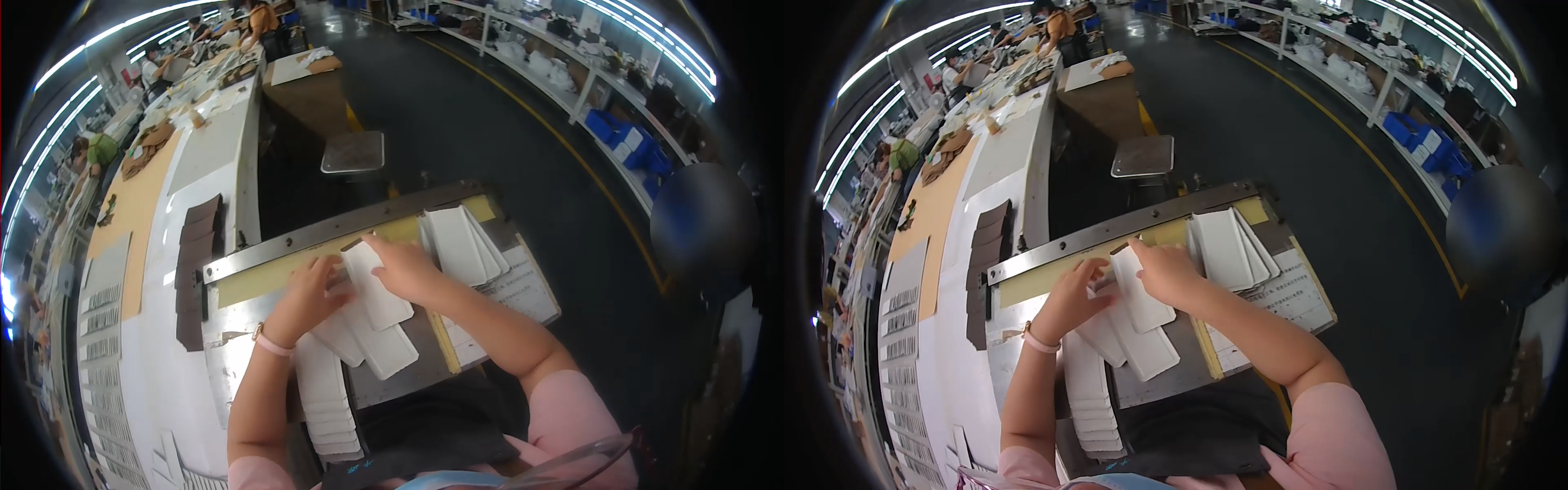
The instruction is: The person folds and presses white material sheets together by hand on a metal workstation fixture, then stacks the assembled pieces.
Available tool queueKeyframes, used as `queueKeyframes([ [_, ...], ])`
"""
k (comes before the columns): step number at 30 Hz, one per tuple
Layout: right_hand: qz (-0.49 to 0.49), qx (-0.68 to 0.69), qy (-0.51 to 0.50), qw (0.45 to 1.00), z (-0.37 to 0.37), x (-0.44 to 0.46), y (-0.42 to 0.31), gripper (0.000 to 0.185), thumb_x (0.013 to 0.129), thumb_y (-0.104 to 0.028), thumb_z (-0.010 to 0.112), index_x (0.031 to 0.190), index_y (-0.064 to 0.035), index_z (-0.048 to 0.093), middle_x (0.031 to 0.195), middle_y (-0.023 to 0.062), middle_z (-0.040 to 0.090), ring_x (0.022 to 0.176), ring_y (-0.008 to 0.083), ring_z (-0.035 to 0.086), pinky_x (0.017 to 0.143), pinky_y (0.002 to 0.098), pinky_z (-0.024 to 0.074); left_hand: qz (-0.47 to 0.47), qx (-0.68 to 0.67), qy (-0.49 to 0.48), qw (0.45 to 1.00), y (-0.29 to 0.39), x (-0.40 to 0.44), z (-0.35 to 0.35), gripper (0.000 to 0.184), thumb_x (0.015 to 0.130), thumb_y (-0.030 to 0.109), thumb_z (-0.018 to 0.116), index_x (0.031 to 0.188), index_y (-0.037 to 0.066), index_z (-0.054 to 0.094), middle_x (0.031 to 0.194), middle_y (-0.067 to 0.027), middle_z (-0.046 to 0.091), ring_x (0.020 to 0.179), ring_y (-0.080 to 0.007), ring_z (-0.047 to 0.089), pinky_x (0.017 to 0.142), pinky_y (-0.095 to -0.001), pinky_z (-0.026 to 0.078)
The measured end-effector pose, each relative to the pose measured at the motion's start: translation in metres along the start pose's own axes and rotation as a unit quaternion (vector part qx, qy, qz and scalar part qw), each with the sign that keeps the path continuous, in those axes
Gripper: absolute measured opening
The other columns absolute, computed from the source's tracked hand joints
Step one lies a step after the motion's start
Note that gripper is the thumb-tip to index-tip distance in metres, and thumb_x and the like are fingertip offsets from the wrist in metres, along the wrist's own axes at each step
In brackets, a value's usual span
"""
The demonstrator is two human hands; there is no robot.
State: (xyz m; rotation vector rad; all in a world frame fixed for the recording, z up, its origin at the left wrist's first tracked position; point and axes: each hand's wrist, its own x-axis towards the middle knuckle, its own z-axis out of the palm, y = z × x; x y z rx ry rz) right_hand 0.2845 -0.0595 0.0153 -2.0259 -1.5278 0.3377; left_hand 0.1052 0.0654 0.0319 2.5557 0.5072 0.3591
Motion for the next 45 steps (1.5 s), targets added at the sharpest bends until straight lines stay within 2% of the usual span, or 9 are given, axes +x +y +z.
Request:
queueKeyframes([
  [4, 0.010, 0.083, 0.071, 0.994, -0.053, -0.002, 0.036, 0.049, 0.087, -0.011, 0.064, 0.133, -0.0021, 0.053, 0.113, 0.0259, 0.064, 0.103, 0.0355, 0.063, 0.093, 0.0431, 0.0465, -0.025, 0.029, -0.055, 0.998, -0.004, 0.000, 0.006, 0.050, 0.068, 0.017, 0.083, 0.111, 0.004, 0.062, 0.094, -0.0108, 0.066, 0.090, -0.0261, 0.063, 0.082, -0.0357, 0.050],
  [9, 0.135, -0.306, 0.116, 0.935, -0.078, -0.002, 0.039, 0.049, 0.085, -0.019, 0.069, 0.129, -0.0009, 0.056, 0.120, 0.0229, 0.062, 0.111, 0.0359, 0.060, 0.091, 0.0427, 0.0489, -0.010, -0.010, -0.058, 0.998, -0.006, 0.001, 0.004, 0.038, 0.070, 0.017, 0.082, 0.100, 0.003, 0.064, 0.085, -0.0106, 0.066, 0.084, -0.0274, 0.064, 0.078, -0.0353, 0.051],
  [13, 0.010, 0.064, -0.021, 0.998, -0.037, -0.004, 0.011, 0.065, 0.087, -0.019, 0.069, 0.144, -0.0053, 0.041, 0.100, 0.0137, 0.063, 0.093, 0.0275, 0.061, 0.087, 0.0355, 0.0479, -0.005, 0.002, -0.035, 0.999, -0.013, 0.004, 0.014, 0.026, 0.076, 0.016, 0.077, 0.095, 0.002, 0.065, 0.087, -0.0122, 0.066, 0.079, -0.0272, 0.064, 0.073, -0.0351, 0.052],
  [17, 0.016, 0.148, -0.250, 0.957, -0.032, -0.002, -0.013, 0.081, 0.087, -0.011, 0.065, 0.154, -0.0099, 0.020, 0.106, 0.0151, 0.064, 0.092, 0.0239, 0.062, 0.084, 0.0326, 0.0490, -0.001, -0.055, -0.006, 0.998, -0.019, 0.007, 0.014, 0.015, 0.083, 0.014, 0.069, 0.088, 0.002, 0.063, 0.082, -0.0122, 0.066, 0.076, -0.0262, 0.063, 0.070, -0.0360, 0.049],
  [23, -0.038, 0.342, -0.085, 0.935, -0.010, 0.009, 0.010, 0.085, 0.087, -0.001, 0.057, 0.156, -0.0223, 0.013, 0.101, 0.0166, 0.066, 0.085, 0.0279, 0.065, 0.080, 0.0386, 0.0520, -0.052, -0.186, 0.089, 0.977, -0.019, 0.011, 0.015, 0.029, 0.094, 0.029, 0.063, 0.093, 0.000, 0.060, 0.077, -0.0157, 0.066, 0.070, -0.0296, 0.064, 0.065, -0.0380, 0.049],
  [26, -0.008, 0.103, 0.055, 0.993, -0.012, 0.014, -0.001, 0.083, 0.086, 0.002, 0.058, 0.156, -0.0158, 0.016, 0.121, 0.0192, 0.062, 0.098, 0.0332, 0.063, 0.090, 0.0372, 0.0496, -0.022, -0.100, 0.060, 0.993, -0.012, 0.007, 0.015, 0.029, 0.092, 0.029, 0.065, 0.093, 0.001, 0.060, 0.075, -0.0149, 0.066, 0.068, -0.0303, 0.064, 0.065, -0.0380, 0.050],
  [30, -0.098, -0.138, 0.118, 0.979, 0.018, 0.022, 0.022, 0.056, 0.086, -0.014, 0.066, 0.138, -0.0032, 0.049, 0.135, 0.0158, 0.052, 0.117, 0.0341, 0.052, 0.100, 0.0453, 0.0415, 0.111, 0.084, 0.128, 0.982, -0.014, 0.015, 0.018, 0.045, 0.087, 0.038, 0.070, 0.118, 0.006, 0.061, 0.116, -0.0109, 0.065, 0.107, -0.0267, 0.060, 0.090, -0.0391, 0.047],
  [33, -0.131, -0.174, 0.031, 0.975, 0.022, 0.017, 0.025, 0.048, 0.087, -0.029, 0.066, 0.126, -0.0030, 0.058, 0.142, 0.0119, 0.046, 0.123, 0.0312, 0.047, 0.102, 0.0463, 0.0388, 0.107, 0.240, 0.050, 0.963, -0.015, 0.009, 0.031, 0.069, 0.084, 0.053, 0.067, 0.136, 0.011, 0.051, 0.147, -0.0107, 0.045, 0.138, -0.0344, 0.036, 0.107, -0.0530, 0.032],
  [45, -0.123, -0.186, -0.005, 0.975, 0.025, 0.014, 0.022, 0.052, 0.091, -0.035, 0.059, 0.135, -0.0083, 0.053, 0.147, 0.0107, 0.043, 0.134, 0.0373, 0.039, 0.108, 0.0514, 0.0314, 0.048, 0.187, -0.007, 0.981, -0.018, 0.008, 0.035, 0.084, 0.080, 0.070, 0.059, 0.137, 0.009, 0.048, 0.157, -0.0186, 0.027, 0.147, -0.0434, 0.012, 0.110, -0.0699, 0.012],
])
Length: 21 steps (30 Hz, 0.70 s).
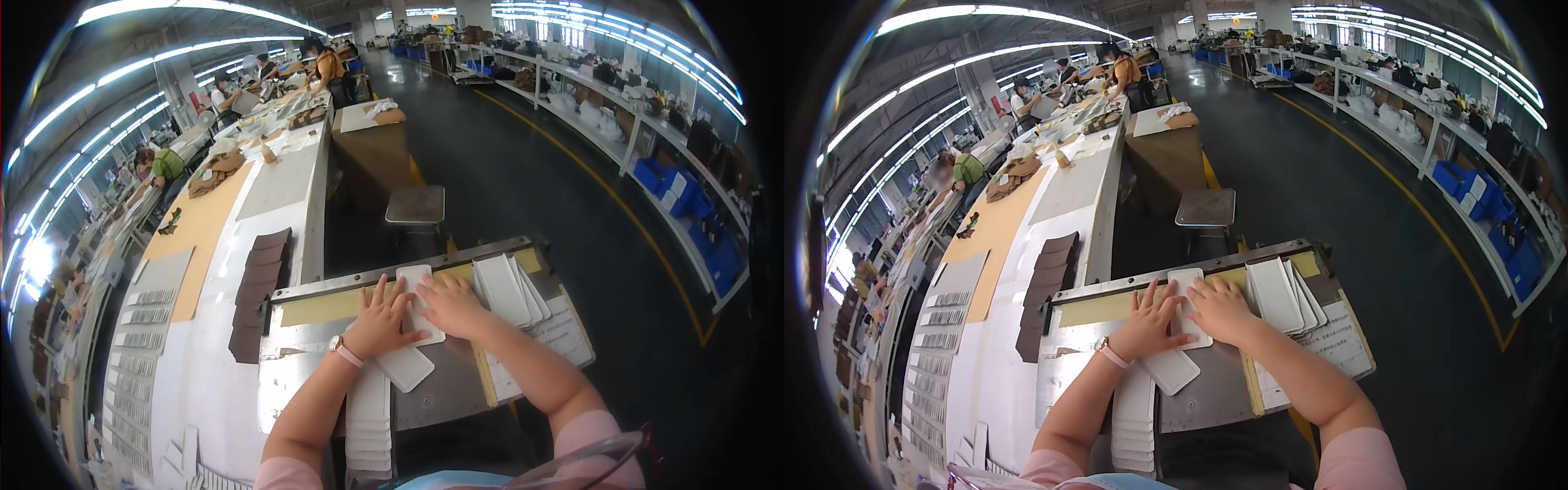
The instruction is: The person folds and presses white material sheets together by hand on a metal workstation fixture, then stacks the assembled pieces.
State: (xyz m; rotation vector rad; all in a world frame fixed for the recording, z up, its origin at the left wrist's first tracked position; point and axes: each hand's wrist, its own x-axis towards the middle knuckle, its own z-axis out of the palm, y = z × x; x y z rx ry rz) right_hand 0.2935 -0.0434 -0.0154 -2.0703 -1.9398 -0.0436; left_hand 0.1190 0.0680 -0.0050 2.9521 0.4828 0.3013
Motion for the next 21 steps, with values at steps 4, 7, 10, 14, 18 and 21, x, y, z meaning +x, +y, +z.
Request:
queueKeyframes([
  [4, -0.008, 0.013, 0.027, 1.000, 0.005, 0.001, 0.002, 0.052, 0.090, -0.034, 0.060, 0.134, -0.0071, 0.053, 0.146, 0.0115, 0.044, 0.132, 0.0380, 0.040, 0.108, 0.0513, 0.0318, 0.000, 0.019, -0.010, 1.000, -0.003, 0.003, 0.003, 0.086, 0.078, 0.072, 0.060, 0.135, 0.010, 0.045, 0.158, -0.0178, 0.023, 0.148, -0.0438, 0.008, 0.112, -0.0681, 0.010],
  [7, -0.015, 0.019, 0.015, 1.000, -0.001, 0.001, -0.001, 0.052, 0.089, -0.031, 0.062, 0.134, -0.0052, 0.054, 0.144, 0.0133, 0.045, 0.130, 0.0384, 0.041, 0.108, 0.0497, 0.0320, 0.005, 0.023, -0.015, 1.000, -0.002, 0.001, 0.005, 0.088, 0.078, 0.072, 0.060, 0.135, 0.008, 0.044, 0.157, -0.0203, 0.024, 0.147, -0.0443, 0.009, 0.111, -0.0689, 0.010],
  [10, -0.015, 0.021, 0.008, 1.000, -0.003, 0.001, -0.002, 0.054, 0.088, -0.033, 0.063, 0.133, -0.0050, 0.054, 0.144, 0.0137, 0.045, 0.130, 0.0385, 0.041, 0.107, 0.0502, 0.0328, 0.014, 0.004, -0.003, 1.000, -0.001, -0.001, 0.004, 0.089, 0.077, 0.073, 0.061, 0.132, 0.004, 0.048, 0.154, -0.0224, 0.029, 0.147, -0.0445, 0.013, 0.109, -0.0704, 0.013],
  [14, -0.015, 0.022, 0.050, 0.998, 0.002, 0.003, 0.003, 0.057, 0.088, -0.038, 0.064, 0.133, -0.0047, 0.054, 0.145, 0.0138, 0.045, 0.132, 0.0390, 0.040, 0.107, 0.0514, 0.0326, 0.002, -0.011, -0.006, 1.000, -0.004, 0.000, 0.002, 0.095, 0.074, 0.074, 0.062, 0.135, 0.003, 0.046, 0.153, -0.0202, 0.032, 0.146, -0.0433, 0.016, 0.109, -0.0692, 0.016],
  [18, -0.010, 0.016, 0.038, 0.999, 0.007, 0.005, 0.007, 0.060, 0.087, -0.041, 0.064, 0.134, -0.0051, 0.054, 0.146, 0.0148, 0.043, 0.133, 0.0402, 0.039, 0.110, 0.0510, 0.0300, -0.008, -0.005, -0.019, 1.000, -0.004, 0.001, 0.002, 0.092, 0.075, 0.072, 0.063, 0.140, 0.010, 0.043, 0.155, -0.0143, 0.030, 0.148, -0.0407, 0.010, 0.112, -0.0676, 0.009],
  [21, -0.005, 0.016, 0.041, 0.999, 0.003, 0.006, 0.003, 0.060, 0.085, -0.040, 0.066, 0.133, -0.0057, 0.054, 0.145, 0.0148, 0.045, 0.133, 0.0395, 0.039, 0.110, 0.0503, 0.0299, 0.000, 0.018, 0.011, 1.000, -0.007, 0.003, 0.008, 0.084, 0.078, 0.067, 0.064, 0.138, 0.011, 0.044, 0.155, -0.0130, 0.031, 0.147, -0.0410, 0.012, 0.111, -0.0690, 0.010],
])
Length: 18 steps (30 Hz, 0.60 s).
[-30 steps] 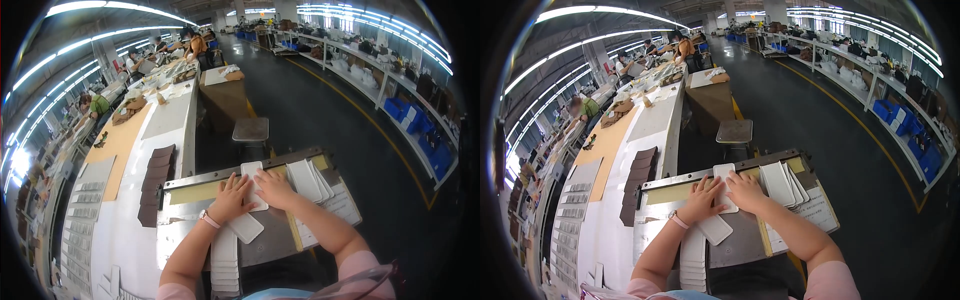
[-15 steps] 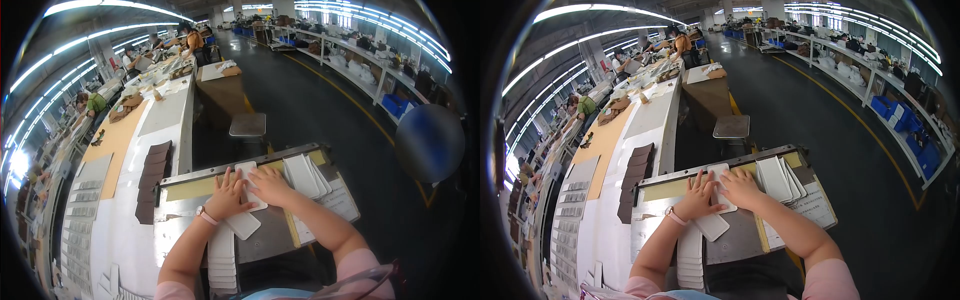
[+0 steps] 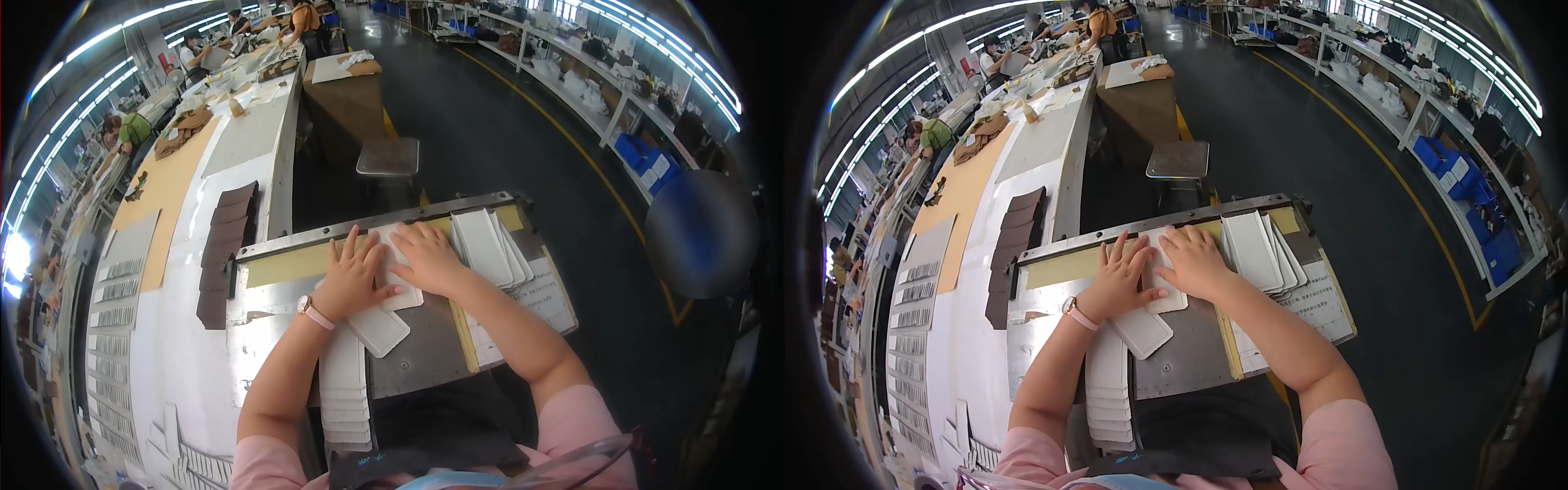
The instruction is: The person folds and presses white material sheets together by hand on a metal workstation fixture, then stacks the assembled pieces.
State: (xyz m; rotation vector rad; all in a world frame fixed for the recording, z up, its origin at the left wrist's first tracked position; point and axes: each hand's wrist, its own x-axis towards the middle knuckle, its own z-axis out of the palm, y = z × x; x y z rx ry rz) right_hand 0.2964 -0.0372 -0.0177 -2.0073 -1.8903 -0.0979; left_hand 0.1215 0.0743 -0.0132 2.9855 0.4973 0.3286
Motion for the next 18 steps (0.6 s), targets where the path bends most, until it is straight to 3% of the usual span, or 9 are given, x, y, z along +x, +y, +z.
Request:
queueKeyframes([
  [1, -0.002, 0.004, 0.002, 1.000, -0.001, 0.001, 0.000, 0.060, 0.085, -0.039, 0.066, 0.133, -0.0058, 0.054, 0.145, 0.0147, 0.045, 0.132, 0.0392, 0.039, 0.110, 0.0501, 0.0300, 0.006, -0.009, 0.019, 1.000, -0.001, 0.001, 0.000, 0.078, 0.080, 0.062, 0.065, 0.137, 0.013, 0.045, 0.154, -0.0123, 0.032, 0.147, -0.0411, 0.014, 0.111, -0.0700, 0.011],
  [8, 0.000, 0.004, 0.015, 1.000, 0.002, 0.000, 0.001, 0.057, 0.085, -0.040, 0.066, 0.131, -0.0065, 0.056, 0.143, 0.0134, 0.047, 0.130, 0.0378, 0.041, 0.109, 0.0497, 0.0306, -0.014, 0.000, -0.024, 1.000, 0.005, 0.003, -0.013, 0.077, 0.081, 0.063, 0.064, 0.137, 0.014, 0.046, 0.152, -0.0134, 0.035, 0.146, -0.0403, 0.018, 0.111, -0.0692, 0.011],
  [18, 0.024, -0.015, -0.020, 0.999, -0.007, 0.001, -0.009, 0.058, 0.087, -0.039, 0.064, 0.131, -0.0039, 0.055, 0.142, 0.0138, 0.048, 0.131, 0.0366, 0.041, 0.108, 0.0492, 0.0314, -0.006, 0.008, 0.008, 1.000, 0.006, 0.000, -0.008, 0.080, 0.080, 0.062, 0.065, 0.137, 0.009, 0.046, 0.150, -0.0155, 0.038, 0.144, -0.0410, 0.022, 0.112, -0.0667, 0.016],
])
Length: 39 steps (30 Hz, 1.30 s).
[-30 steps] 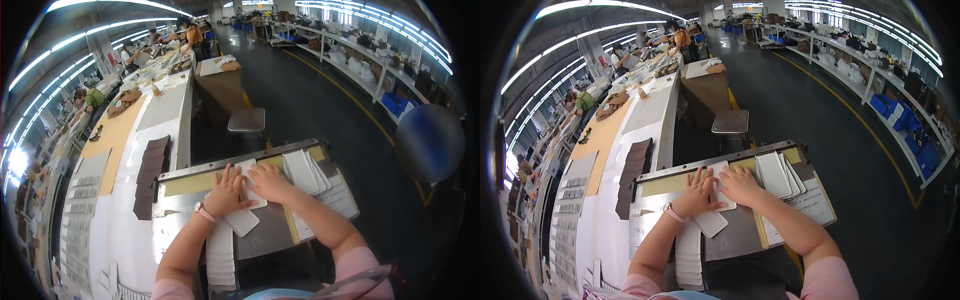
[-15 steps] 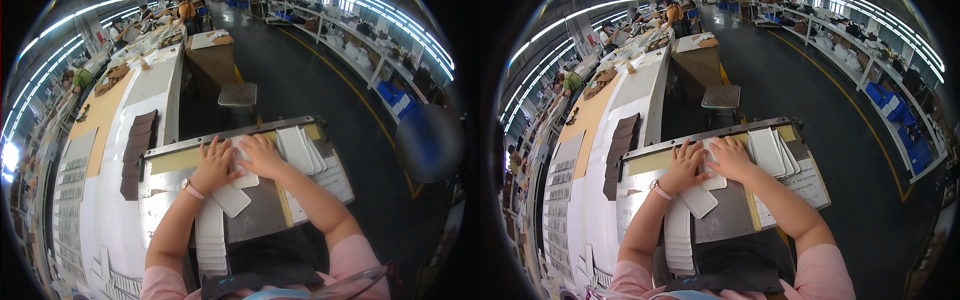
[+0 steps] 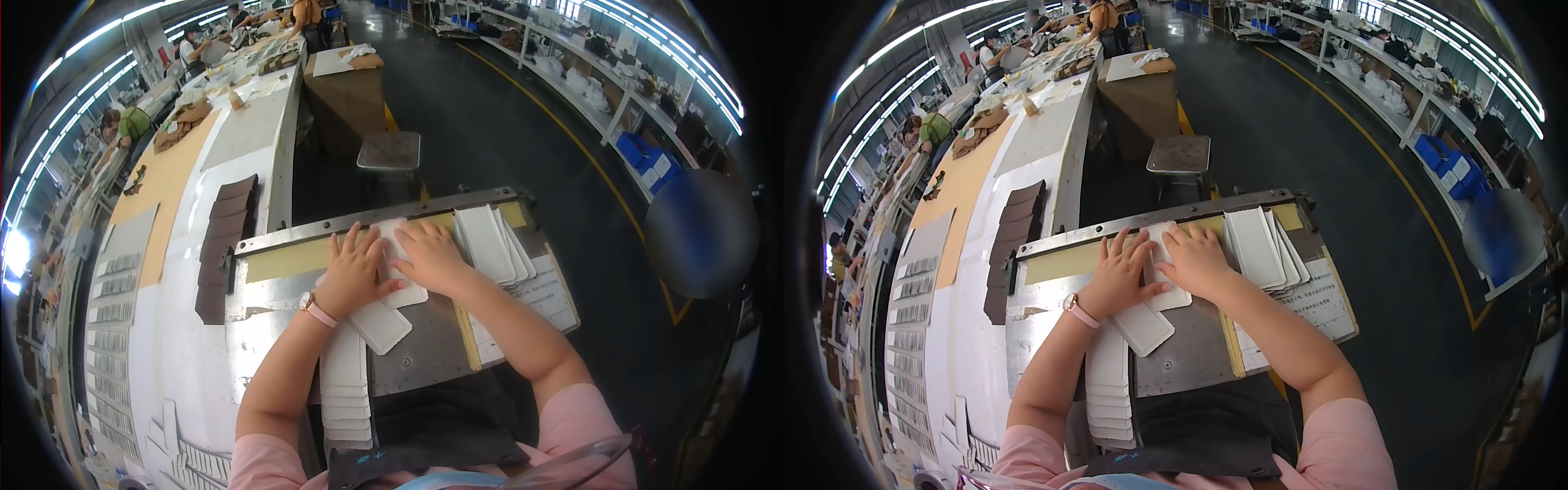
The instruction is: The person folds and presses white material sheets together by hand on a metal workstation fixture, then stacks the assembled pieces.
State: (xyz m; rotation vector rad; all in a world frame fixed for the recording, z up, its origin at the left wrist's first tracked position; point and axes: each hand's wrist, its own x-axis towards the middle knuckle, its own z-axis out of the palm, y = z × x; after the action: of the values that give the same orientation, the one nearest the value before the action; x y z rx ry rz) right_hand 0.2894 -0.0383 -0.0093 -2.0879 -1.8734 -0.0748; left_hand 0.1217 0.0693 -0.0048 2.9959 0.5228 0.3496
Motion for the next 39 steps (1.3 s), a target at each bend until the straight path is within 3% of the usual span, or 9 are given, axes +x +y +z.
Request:
queueKeyframes([
  [2, -0.025, -0.010, 0.055, 0.998, 0.012, 0.000, 0.007, 0.057, 0.085, -0.042, 0.067, 0.127, -0.0045, 0.057, 0.139, 0.0120, 0.050, 0.127, 0.0350, 0.045, 0.105, 0.0498, 0.0344, 0.003, 0.001, 0.002, 1.000, -0.001, 0.001, 0.001, 0.080, 0.080, 0.062, 0.065, 0.136, 0.009, 0.046, 0.150, -0.0155, 0.039, 0.143, -0.0412, 0.024, 0.111, -0.0664, 0.018],
  [11, 0.001, 0.025, 0.000, 1.000, 0.001, -0.002, 0.002, 0.058, 0.088, -0.038, 0.064, 0.133, -0.0025, 0.053, 0.143, 0.0168, 0.045, 0.135, 0.0380, 0.036, 0.111, 0.0495, 0.0298, 0.012, 0.000, 0.019, 1.000, 0.001, 0.000, 0.001, 0.077, 0.081, 0.060, 0.065, 0.135, 0.008, 0.048, 0.147, -0.0162, 0.041, 0.140, -0.0407, 0.030, 0.110, -0.0632, 0.022],
  [17, 0.011, 0.020, 0.049, 0.999, 0.001, -0.005, -0.009, 0.046, 0.083, -0.033, 0.071, 0.114, -0.0015, 0.062, 0.117, 0.0131, 0.056, 0.117, 0.0318, 0.049, 0.101, 0.0452, 0.0389, 0.036, -0.012, 0.049, 0.998, 0.005, -0.001, -0.004, 0.072, 0.082, 0.057, 0.065, 0.132, 0.007, 0.052, 0.136, -0.0147, 0.049, 0.130, -0.0380, 0.040, 0.105, -0.0538, 0.029],
  [20, -0.022, 0.009, 0.089, 0.996, 0.003, -0.006, -0.006, 0.042, 0.082, -0.031, 0.072, 0.109, -0.0009, 0.063, 0.110, 0.0106, 0.057, 0.111, 0.0296, 0.051, 0.097, 0.0431, 0.0412, 0.060, 0.001, 0.120, 0.991, 0.004, -0.002, 0.001, 0.063, 0.078, 0.054, 0.068, 0.120, 0.007, 0.056, 0.125, -0.0120, 0.053, 0.123, -0.0345, 0.044, 0.099, -0.0510, 0.034],
  [23, -0.033, 0.016, 0.091, 0.995, 0.003, -0.005, -0.003, 0.041, 0.082, -0.030, 0.071, 0.110, -0.0015, 0.063, 0.109, 0.0107, 0.057, 0.111, 0.0295, 0.051, 0.096, 0.0426, 0.0416, 0.045, -0.011, 0.068, 0.997, 0.005, -0.002, -0.006, 0.065, 0.082, 0.052, 0.066, 0.128, 0.007, 0.054, 0.131, -0.0123, 0.051, 0.127, -0.0355, 0.042, 0.105, -0.0504, 0.030],
  [29, -0.033, 0.060, 0.039, 0.997, 0.005, 0.001, 0.010, 0.037, 0.083, -0.028, 0.070, 0.111, -0.0040, 0.064, 0.108, 0.0115, 0.057, 0.112, 0.0302, 0.051, 0.095, 0.0442, 0.0416, 0.037, -0.042, 0.047, 0.997, -0.002, 0.002, -0.008, 0.046, 0.085, 0.040, 0.069, 0.118, 0.010, 0.058, 0.131, -0.0147, 0.052, 0.129, -0.0354, 0.041, 0.105, -0.0498, 0.031],
  [33, 0.030, -0.012, 0.107, 0.994, 0.007, -0.002, 0.002, 0.040, 0.084, -0.032, 0.069, 0.112, -0.0030, 0.064, 0.109, 0.0142, 0.055, 0.117, 0.0330, 0.047, 0.097, 0.0489, 0.0389, 0.021, -0.002, 0.049, 0.999, 0.011, -0.003, -0.002, 0.043, 0.086, 0.039, 0.068, 0.117, 0.011, 0.057, 0.138, -0.0179, 0.049, 0.137, -0.0386, 0.035, 0.108, -0.0550, 0.029],
  [37, 0.084, -0.131, 0.072, 0.985, -0.004, -0.004, -0.002, 0.054, 0.084, -0.038, 0.068, 0.122, 0.0005, 0.061, 0.113, 0.0144, 0.056, 0.120, 0.0326, 0.044, 0.101, 0.0478, 0.0350, 0.015, -0.001, -0.003, 1.000, 0.010, -0.004, -0.008, 0.042, 0.089, 0.035, 0.065, 0.122, 0.011, 0.055, 0.139, -0.0194, 0.049, 0.140, -0.0405, 0.031, 0.109, -0.0594, 0.027],
  [39, 0.125, -0.077, 0.001, 0.989, -0.019, -0.005, -0.010, 0.056, 0.085, -0.038, 0.068, 0.124, -0.0001, 0.059, 0.115, 0.0143, 0.056, 0.117, 0.0342, 0.048, 0.099, 0.0477, 0.0369, 0.017, 0.003, 0.011, 1.000, 0.008, -0.005, -0.006, 0.042, 0.089, 0.032, 0.066, 0.123, 0.011, 0.055, 0.140, -0.0189, 0.049, 0.139, -0.0404, 0.033, 0.108, -0.0578, 0.028],
])
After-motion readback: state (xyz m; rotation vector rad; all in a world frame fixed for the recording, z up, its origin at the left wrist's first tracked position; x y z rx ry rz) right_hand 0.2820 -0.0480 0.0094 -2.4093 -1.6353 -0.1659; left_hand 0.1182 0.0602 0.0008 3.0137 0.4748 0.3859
